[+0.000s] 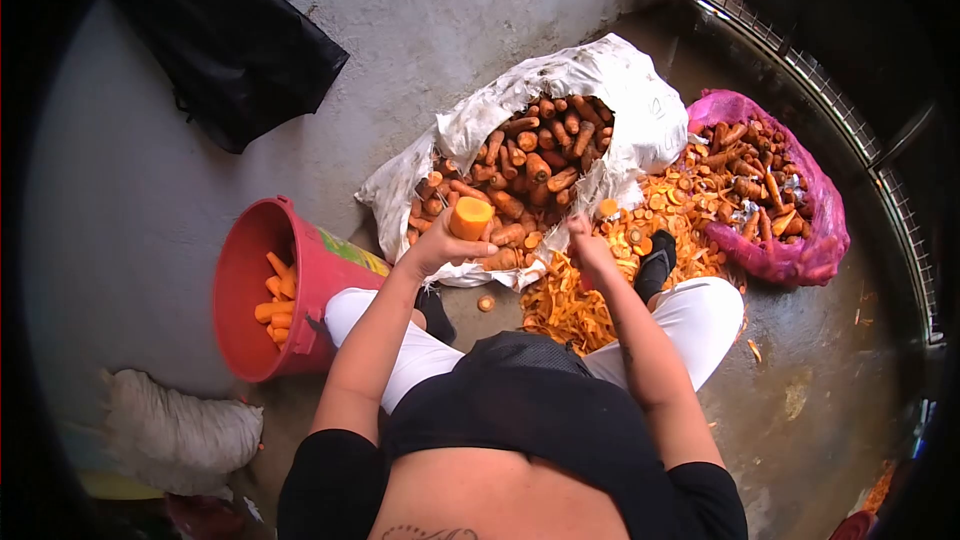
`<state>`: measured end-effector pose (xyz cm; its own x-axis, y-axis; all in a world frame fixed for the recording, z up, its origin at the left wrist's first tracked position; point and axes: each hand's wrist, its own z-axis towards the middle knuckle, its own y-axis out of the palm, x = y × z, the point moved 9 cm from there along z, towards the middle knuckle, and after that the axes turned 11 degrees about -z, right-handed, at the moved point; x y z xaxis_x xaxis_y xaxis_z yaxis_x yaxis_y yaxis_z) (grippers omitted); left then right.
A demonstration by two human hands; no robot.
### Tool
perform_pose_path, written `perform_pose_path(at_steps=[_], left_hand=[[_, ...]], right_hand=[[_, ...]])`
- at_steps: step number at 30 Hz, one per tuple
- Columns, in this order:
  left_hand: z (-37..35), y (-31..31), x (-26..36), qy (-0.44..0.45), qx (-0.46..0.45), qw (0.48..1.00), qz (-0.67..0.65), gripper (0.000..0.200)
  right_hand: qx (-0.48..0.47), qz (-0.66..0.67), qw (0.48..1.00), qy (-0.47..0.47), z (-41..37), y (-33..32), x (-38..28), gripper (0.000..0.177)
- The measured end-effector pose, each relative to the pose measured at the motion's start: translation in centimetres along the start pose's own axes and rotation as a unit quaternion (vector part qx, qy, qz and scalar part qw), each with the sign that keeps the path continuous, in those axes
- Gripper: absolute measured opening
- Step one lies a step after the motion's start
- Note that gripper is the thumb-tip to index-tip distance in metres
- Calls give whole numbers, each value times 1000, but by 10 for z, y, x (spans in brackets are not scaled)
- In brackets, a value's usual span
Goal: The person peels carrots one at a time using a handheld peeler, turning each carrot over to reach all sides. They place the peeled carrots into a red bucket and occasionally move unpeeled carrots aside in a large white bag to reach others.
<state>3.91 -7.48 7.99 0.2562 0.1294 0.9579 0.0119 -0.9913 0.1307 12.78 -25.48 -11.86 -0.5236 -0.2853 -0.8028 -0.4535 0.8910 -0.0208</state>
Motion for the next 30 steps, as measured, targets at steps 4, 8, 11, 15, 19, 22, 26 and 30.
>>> perform_pose_path(at_steps=[4, 8, 11, 15, 19, 22, 26, 30], left_hand=[[-1, 9, -5, 17, -90, 968, -235, 31], [0, 25, 5, 56, -243, 829, -500, 60], [-2, 33, 10, 57, -299, 769, -562, 71], [-5, 41, 11, 42, -347, 736, -580, 72], [0, 35, 5, 51, -275, 768, -576, 66], [10, 16, -7, 50, -155, 821, -547, 61], [9, -8, -27, 54, 18, 884, -465, 45], [2, -36, -35, 98, 127, 938, -306, 46]], right_hand=[[-38, 191, 978, -70, -16, 3, -33, 76], [-58, 205, 974, -71, -23, 11, -50, 83], [-76, 205, 973, -74, -29, 22, -56, 86], [-97, 190, 974, -72, -27, 31, -57, 87], [-100, 150, 983, -45, -24, 32, -55, 60], [-86, 145, 984, -53, -32, 30, -67, 46], [-76, 149, 984, -56, -39, 30, -81, 44], [-52, 145, 985, -75, -40, 33, -90, 45]])
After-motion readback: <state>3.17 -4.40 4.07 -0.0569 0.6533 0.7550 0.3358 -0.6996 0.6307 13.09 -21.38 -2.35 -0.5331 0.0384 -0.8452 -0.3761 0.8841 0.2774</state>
